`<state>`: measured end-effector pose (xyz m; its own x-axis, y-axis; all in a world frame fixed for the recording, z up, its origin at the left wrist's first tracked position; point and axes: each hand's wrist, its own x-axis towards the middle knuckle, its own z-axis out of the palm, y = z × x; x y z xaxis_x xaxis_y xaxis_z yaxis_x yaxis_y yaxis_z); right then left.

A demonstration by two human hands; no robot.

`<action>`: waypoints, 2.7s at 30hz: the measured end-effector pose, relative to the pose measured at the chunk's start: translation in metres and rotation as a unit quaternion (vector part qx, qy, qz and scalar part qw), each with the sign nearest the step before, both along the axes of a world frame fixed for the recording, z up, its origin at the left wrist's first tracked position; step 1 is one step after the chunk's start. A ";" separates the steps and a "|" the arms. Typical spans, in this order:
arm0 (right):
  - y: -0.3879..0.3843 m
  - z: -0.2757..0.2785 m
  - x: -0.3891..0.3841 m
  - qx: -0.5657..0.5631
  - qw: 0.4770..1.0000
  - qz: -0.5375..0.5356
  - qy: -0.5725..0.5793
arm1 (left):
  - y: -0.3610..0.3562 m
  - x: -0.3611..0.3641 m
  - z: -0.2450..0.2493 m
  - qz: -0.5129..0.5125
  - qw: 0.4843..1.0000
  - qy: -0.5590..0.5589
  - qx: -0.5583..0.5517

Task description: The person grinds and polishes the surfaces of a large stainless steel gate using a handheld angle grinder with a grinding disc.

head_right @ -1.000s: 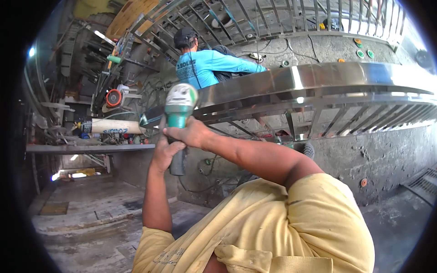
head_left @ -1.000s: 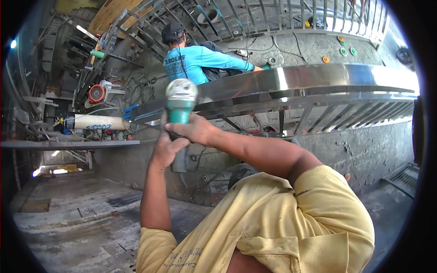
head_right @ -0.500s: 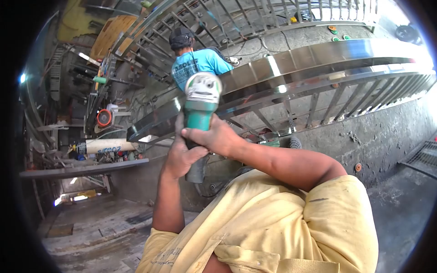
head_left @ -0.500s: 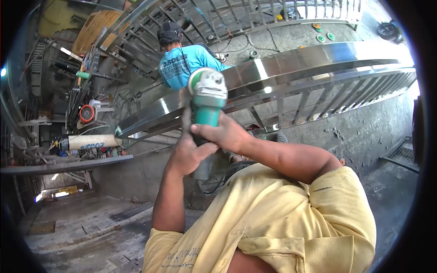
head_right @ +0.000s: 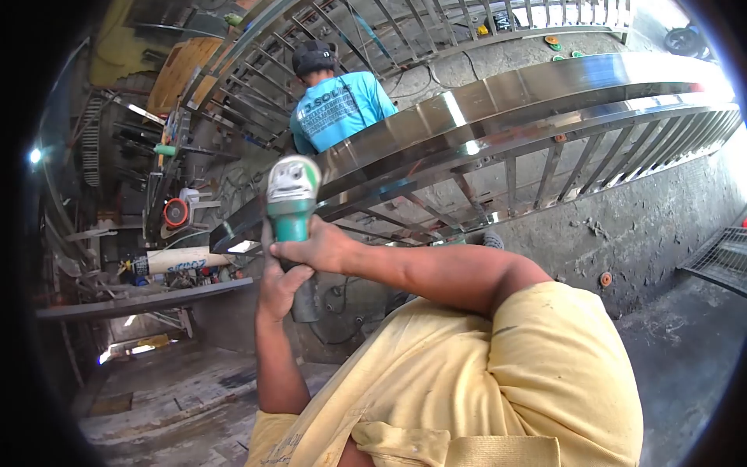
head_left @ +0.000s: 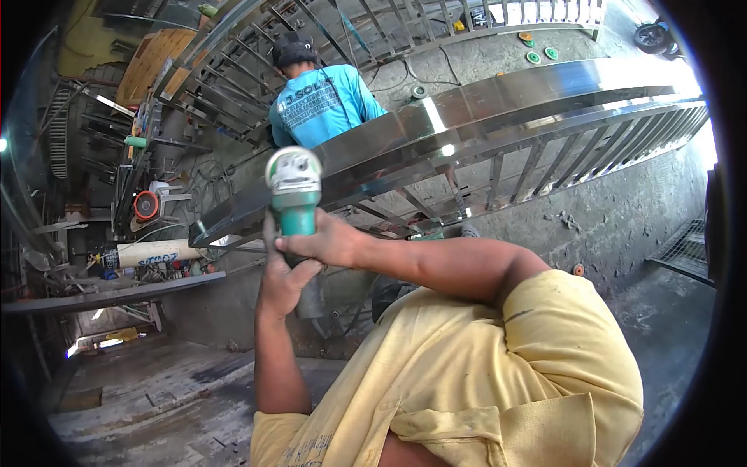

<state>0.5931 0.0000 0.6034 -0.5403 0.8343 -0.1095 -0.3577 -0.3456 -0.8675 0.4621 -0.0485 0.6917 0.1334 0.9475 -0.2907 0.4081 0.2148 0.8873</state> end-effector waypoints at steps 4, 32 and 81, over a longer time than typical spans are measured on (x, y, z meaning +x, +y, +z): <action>0.002 0.018 -0.004 -0.017 0.999 0.048 -0.012 | -0.009 -0.013 0.001 0.029 0.999 -0.007 0.028; -0.016 0.016 0.249 -0.015 0.998 -0.064 -0.016 | 0.012 0.224 -0.014 -0.093 0.990 -0.110 0.003; -0.038 -0.015 0.620 -0.062 0.928 -0.357 0.090 | 0.080 0.613 -0.034 -0.371 0.927 0.050 0.026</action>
